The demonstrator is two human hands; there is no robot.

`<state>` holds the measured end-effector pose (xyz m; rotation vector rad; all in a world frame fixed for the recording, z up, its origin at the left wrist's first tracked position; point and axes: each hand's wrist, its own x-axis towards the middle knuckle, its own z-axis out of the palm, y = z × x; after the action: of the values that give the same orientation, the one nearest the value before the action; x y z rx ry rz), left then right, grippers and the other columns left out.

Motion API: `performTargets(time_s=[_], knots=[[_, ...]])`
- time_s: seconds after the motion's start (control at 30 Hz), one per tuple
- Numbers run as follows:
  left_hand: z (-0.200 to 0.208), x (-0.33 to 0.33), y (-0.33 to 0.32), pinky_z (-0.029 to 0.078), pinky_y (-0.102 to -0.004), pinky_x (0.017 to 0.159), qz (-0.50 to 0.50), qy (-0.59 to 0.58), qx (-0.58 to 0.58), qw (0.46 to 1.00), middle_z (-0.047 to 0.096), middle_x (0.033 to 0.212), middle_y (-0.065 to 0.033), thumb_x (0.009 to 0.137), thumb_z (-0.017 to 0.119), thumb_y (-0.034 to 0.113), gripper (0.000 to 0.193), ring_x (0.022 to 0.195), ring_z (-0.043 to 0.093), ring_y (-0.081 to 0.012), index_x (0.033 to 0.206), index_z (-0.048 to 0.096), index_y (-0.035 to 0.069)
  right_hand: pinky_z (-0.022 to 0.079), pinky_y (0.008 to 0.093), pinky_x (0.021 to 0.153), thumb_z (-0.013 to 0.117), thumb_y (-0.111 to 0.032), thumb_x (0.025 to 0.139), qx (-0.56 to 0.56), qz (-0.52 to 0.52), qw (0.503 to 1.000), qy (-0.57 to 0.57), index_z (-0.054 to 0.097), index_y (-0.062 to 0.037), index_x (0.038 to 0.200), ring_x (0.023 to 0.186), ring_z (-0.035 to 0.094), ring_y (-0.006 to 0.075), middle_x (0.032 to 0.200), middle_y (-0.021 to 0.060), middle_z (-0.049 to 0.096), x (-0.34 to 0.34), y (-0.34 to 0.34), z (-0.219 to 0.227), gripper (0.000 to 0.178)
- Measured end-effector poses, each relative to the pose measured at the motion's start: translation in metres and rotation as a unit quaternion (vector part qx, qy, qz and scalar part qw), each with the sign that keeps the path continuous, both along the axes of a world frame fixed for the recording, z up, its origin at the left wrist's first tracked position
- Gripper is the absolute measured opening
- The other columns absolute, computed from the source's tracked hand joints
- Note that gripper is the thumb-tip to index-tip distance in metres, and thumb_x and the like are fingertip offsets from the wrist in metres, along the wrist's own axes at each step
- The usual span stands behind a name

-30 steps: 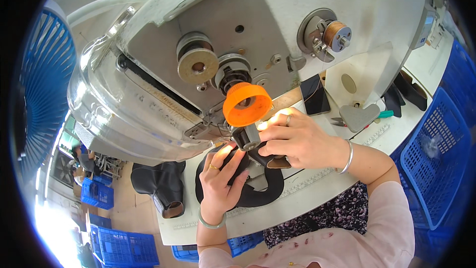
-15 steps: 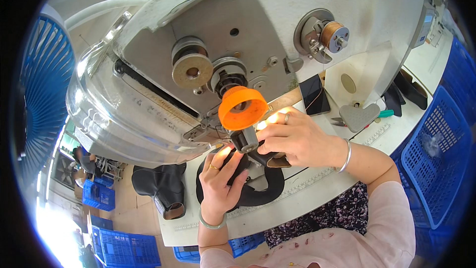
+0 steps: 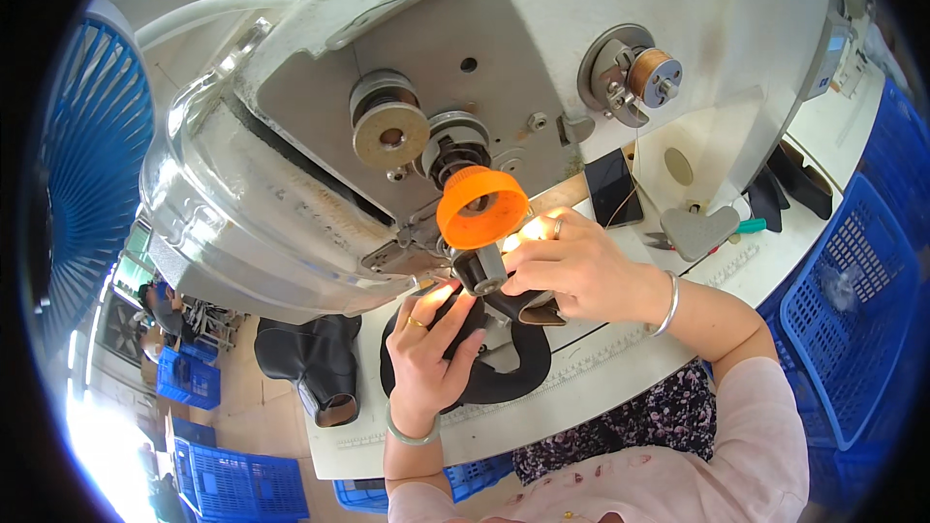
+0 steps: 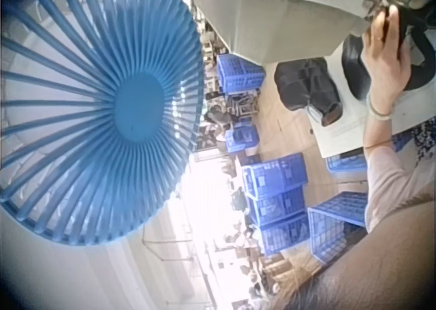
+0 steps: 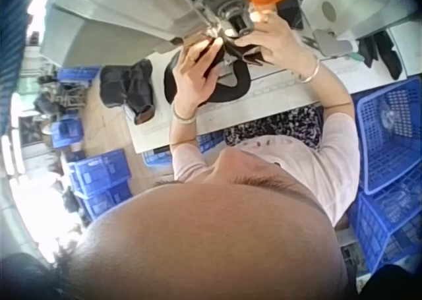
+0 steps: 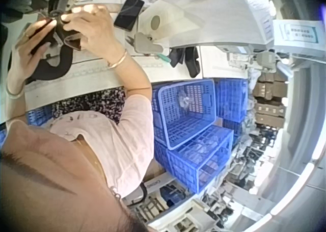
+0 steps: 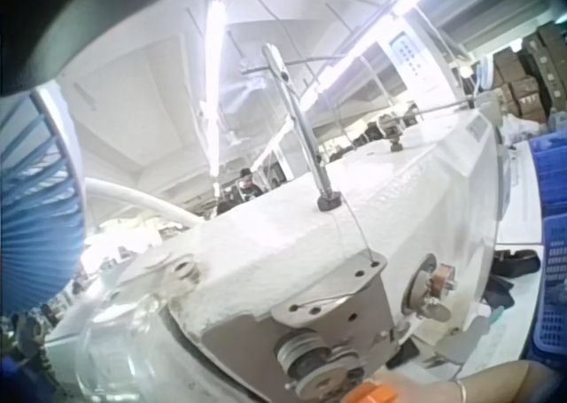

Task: Operating a specialized industrial sewing or skiving machine to process leather shoe upper components.

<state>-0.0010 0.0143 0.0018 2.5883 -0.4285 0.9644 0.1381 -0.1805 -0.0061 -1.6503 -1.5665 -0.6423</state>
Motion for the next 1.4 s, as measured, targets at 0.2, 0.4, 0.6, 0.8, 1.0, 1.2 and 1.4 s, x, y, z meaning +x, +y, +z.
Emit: performTargets(time_s=[0.2, 0.4, 0.6, 0.8, 1.0, 1.2, 1.4], knots=[[0.003, -0.003, -0.001, 0.052, -0.0373, 0.076, 0.005, 0.01, 0.0, 1.0, 0.063, 0.105, -0.014, 0.066, 0.074, 0.007, 0.038, 0.086, 0.061, -0.0334, 0.103, 0.068, 0.002, 0.042, 0.0351, 0.077, 0.063, -0.001, 0.066, -0.006, -0.011, 1.0, -0.017, 0.066, -0.0186, 0.084, 0.085, 0.056, 0.0184, 0.092, -0.0071, 0.061, -0.001, 0.0, -0.002, 0.025], [-0.001, 0.0, -0.002, 0.049, -0.04, 0.086, 0.021, 0.006, 0.04, 0.999, 0.06, 0.108, -0.0144, 0.068, 0.069, 0.002, 0.041, 0.1, 0.057, -0.0359, 0.109, 0.066, 0.001, 0.047, 0.0384, 0.083, 0.067, -0.012, 0.065, 0.038, -0.106, 0.982, -0.152, 0.067, -0.0114, 0.09, 0.09, 0.059, 0.0202, 0.093, 0.0034, 0.063, -0.027, -0.01, 0.013, 0.025], [-0.011, 0.0, -0.001, 0.046, -0.0421, 0.091, -0.028, 0.008, -0.008, 1.0, 0.053, 0.115, -0.0194, 0.07, 0.057, -0.01, 0.048, 0.105, 0.054, -0.0379, 0.118, 0.06, -0.002, 0.05, 0.041, 0.075, 0.066, -0.034, 0.08, -0.034, -0.135, 0.984, 0.111, 0.057, 0.0024, 0.109, 0.09, 0.06, 0.0335, 0.107, 0.0178, 0.06, -0.08, -0.022, -0.007, 0.047], [-0.015, 0.004, -0.004, 0.046, -0.0397, 0.09, -0.007, -0.026, 0.015, 1.0, 0.055, 0.114, -0.0185, 0.069, 0.054, -0.014, 0.049, 0.106, 0.056, -0.0365, 0.116, 0.061, -0.002, 0.045, 0.0378, 0.052, 0.064, -0.037, 0.085, -0.064, -0.135, 0.952, 0.268, 0.062, 0.0021, 0.077, 0.059, 0.058, 0.0342, 0.065, 0.0151, 0.061, -0.065, 0.003, -0.004, 0.04], [-0.005, 0.002, -0.001, 0.047, -0.0295, 0.088, -0.041, 0.025, -0.161, 0.986, 0.065, 0.104, -0.0162, 0.072, 0.051, -0.014, 0.039, 0.095, 0.064, -0.0285, 0.107, 0.066, -0.003, 0.04, 0.0343, 0.048, 0.045, -0.03, 0.098, -0.022, 0.01, 0.873, 0.488, 0.058, 0.001, 0.059, 0.045, 0.048, 0.0207, 0.049, 0.0102, 0.052, -0.064, 0.018, -0.028, 0.051], [-0.002, 0.002, -0.001, 0.049, -0.0345, 0.089, -0.03, 0.017, -0.068, 0.997, 0.065, 0.105, -0.0155, 0.07, 0.054, -0.012, 0.04, 0.099, 0.063, -0.0315, 0.107, 0.067, -0.002, 0.037, 0.0295, 0.045, 0.045, -0.029, 0.098, -0.011, 0.04, 0.827, 0.561, 0.054, 0.0017, 0.057, 0.045, 0.045, 0.0106, 0.047, 0.0039, 0.049, -0.061, 0.019, -0.03, 0.053], [0.004, 0.0, -0.003, 0.05, -0.0376, 0.088, -0.022, 0.006, -0.012, 1.0, 0.063, 0.106, -0.0144, 0.069, 0.056, -0.011, 0.04, 0.1, 0.062, -0.0324, 0.107, 0.066, -0.001, 0.037, 0.0301, 0.045, 0.045, -0.029, 0.098, -0.021, 0.03, 0.841, 0.54, 0.053, 0.0017, 0.055, 0.044, 0.044, 0.012, 0.046, 0.0047, 0.049, -0.061, 0.02, -0.029, 0.053]])
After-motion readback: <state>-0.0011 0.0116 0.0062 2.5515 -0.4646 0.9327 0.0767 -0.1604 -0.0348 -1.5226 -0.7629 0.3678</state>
